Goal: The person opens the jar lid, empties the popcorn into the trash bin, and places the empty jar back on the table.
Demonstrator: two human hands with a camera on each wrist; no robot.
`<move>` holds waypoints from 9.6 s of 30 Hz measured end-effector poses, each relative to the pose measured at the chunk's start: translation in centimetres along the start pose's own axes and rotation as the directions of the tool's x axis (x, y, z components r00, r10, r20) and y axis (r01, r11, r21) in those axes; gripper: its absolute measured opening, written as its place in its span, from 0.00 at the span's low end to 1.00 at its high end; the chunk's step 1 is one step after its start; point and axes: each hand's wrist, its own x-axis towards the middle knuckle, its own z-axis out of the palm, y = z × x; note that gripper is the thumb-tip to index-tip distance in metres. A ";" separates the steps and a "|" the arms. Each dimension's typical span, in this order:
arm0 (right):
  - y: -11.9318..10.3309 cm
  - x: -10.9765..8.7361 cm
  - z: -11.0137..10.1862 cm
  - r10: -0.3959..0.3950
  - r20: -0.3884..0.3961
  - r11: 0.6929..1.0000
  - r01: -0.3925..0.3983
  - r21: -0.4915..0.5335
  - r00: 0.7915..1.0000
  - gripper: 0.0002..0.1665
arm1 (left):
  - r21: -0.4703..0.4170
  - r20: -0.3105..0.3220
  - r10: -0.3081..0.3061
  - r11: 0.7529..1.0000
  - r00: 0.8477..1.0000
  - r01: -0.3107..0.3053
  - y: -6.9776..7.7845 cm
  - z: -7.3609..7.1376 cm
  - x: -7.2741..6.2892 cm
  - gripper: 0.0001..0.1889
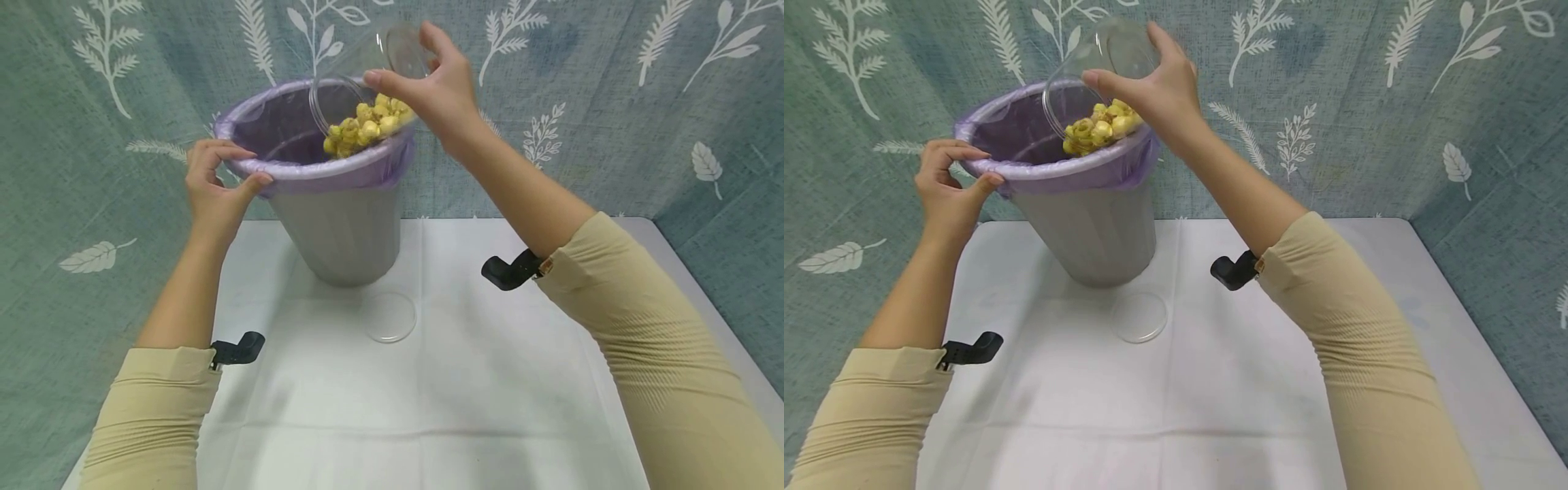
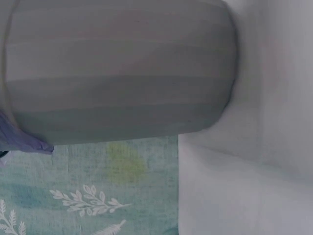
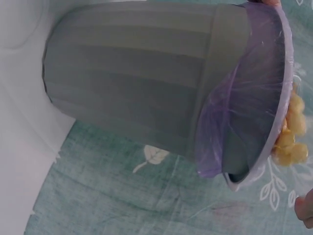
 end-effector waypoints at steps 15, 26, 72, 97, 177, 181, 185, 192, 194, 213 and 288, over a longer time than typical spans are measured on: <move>-0.9 0.6 0.0 0.005 0.010 1.000 -0.005 -0.027 1.000 0.55 | -0.005 -0.002 -0.002 1.000 1.000 0.002 -0.3 0.1 0.1 0.40; -2.4 0.5 0.1 -0.050 0.045 0.995 0.054 -0.089 0.998 0.54 | -0.022 -0.006 -0.012 1.000 1.000 0.012 0.3 0.3 0.0 0.41; 0.0 -0.2 -1.6 0.116 0.160 0.977 -0.084 -0.194 0.980 0.59 | 0.019 0.048 0.048 0.999 0.998 -0.049 0.0 0.0 0.0 0.39; 3.4 -2.3 -5.1 0.138 0.188 0.989 -0.125 -0.080 0.972 0.59 | -0.004 0.045 0.056 0.998 0.997 -0.056 2.0 0.2 -0.2 0.42; 17.6 -12.8 -9.7 -0.057 0.227 0.994 0.077 -0.082 0.972 0.47 | -0.013 0.023 0.056 0.998 0.998 -0.056 3.7 0.7 -0.4 0.48; 18.4 -14.0 -10.2 -0.046 0.264 0.990 0.080 -0.120 0.963 0.46 | -0.011 0.022 0.054 0.998 0.998 -0.054 3.8 0.7 -0.4 0.48; 19.2 -15.0 -10.6 0.017 0.284 0.984 0.035 -0.175 0.959 0.44 | -0.011 0.014 0.061 0.998 0.998 -0.061 3.8 0.7 -0.4 0.48; 20.7 -16.2 -10.9 0.125 0.350 0.974 -0.047 -0.223 0.928 0.47 | -0.021 0.004 0.053 0.998 0.999 -0.053 3.5 0.8 -0.3 0.48; 21.2 -16.6 -10.8 0.128 0.371 0.977 -0.051 -0.209 0.920 0.47 | -0.022 0.004 0.054 0.998 0.999 -0.054 3.5 0.8 -0.3 0.48; 24.4 -19.5 -10.6 0.232 0.420 0.958 -0.131 -0.256 0.877 0.48 | -0.037 -0.015 0.063 0.997 0.998 -0.064 3.3 1.0 -0.3 0.50; 26.0 -20.4 -14.1 0.298 0.523 0.880 -0.017 -0.475 0.798 0.72 | 0.205 0.158 0.097 0.970 0.983 -0.129 1.8 0.2 -0.5 0.50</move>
